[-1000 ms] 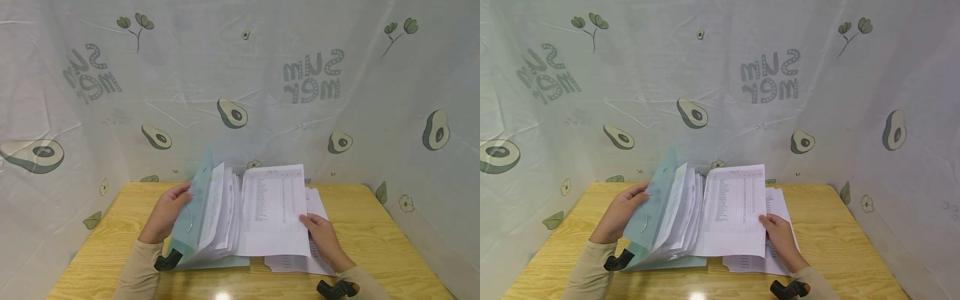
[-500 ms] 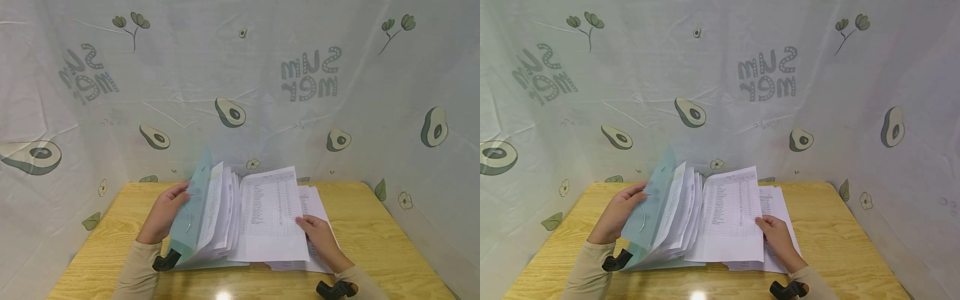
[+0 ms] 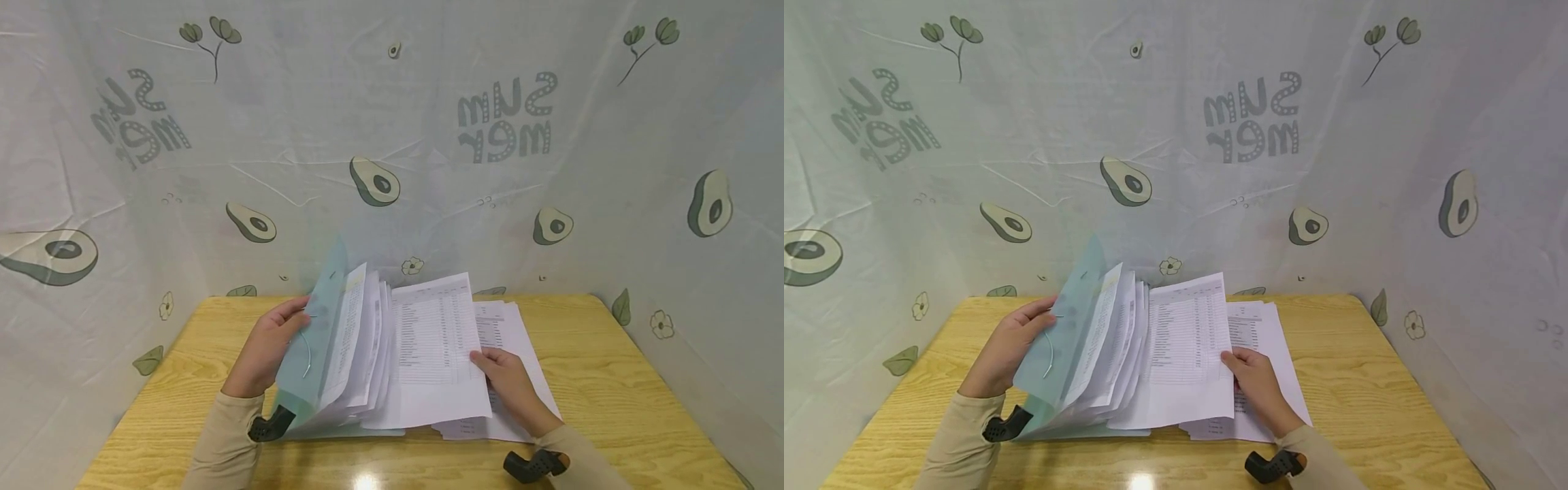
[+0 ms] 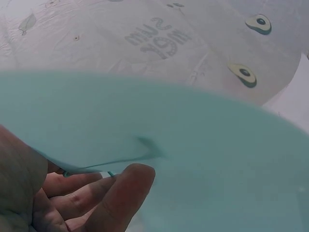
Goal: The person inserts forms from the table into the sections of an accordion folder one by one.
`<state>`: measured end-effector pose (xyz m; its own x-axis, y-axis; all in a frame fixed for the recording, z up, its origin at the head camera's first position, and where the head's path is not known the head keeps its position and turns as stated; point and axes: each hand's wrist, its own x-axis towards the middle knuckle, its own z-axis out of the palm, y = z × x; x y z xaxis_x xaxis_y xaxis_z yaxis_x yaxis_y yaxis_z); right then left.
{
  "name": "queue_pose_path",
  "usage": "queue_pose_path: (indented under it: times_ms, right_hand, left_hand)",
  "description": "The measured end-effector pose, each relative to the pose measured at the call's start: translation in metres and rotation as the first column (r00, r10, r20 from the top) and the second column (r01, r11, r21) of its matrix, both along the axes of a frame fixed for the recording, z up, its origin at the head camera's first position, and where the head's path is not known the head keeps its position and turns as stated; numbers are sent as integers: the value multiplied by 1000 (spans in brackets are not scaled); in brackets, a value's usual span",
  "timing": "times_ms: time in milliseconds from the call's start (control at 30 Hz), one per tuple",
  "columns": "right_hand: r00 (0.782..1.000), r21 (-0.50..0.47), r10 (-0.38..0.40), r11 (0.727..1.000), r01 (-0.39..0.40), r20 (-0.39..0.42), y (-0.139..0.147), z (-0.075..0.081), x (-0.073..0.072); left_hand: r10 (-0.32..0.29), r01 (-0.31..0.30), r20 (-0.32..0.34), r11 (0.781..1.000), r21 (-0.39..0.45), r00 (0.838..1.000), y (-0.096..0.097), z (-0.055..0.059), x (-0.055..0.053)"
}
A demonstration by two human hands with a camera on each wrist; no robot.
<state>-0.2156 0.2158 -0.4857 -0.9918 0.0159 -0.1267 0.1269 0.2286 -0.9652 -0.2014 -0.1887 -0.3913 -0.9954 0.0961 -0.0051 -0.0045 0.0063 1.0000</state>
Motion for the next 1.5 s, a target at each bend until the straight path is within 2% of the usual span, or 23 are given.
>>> queue_pose_path:
  times_ms: [100, 400, 800, 1033, 1500]
  right_hand:
    - [1000, 6, 6, 1000, -6, -4, -2, 1, -4]
    - [999, 28, -43, 999, 43, 6, -4, 0, -12]
    - [998, -36, 59, 998, -59, 13, -23, -2, -12]
    - [994, -36, 105, 994, -105, 3, -41, -2, -13]
    - [990, -13, 143, 990, -143, -12, -73, -9, -17]
  left_hand:
    - [-2, 2, 0, 1000, -1, 1000, 0, 0, 0]
    - [1, -1, 4, 1000, 8, 1000, -1, -1, -1]
    - [-5, 5, -1, 1000, 20, 1000, 0, 0, -1]
    - [-7, 7, 7, 1000, 17, 1000, 1, 1, 0]
    - [-31, 31, 3, 998, 50, 1000, 1, 0, 0]
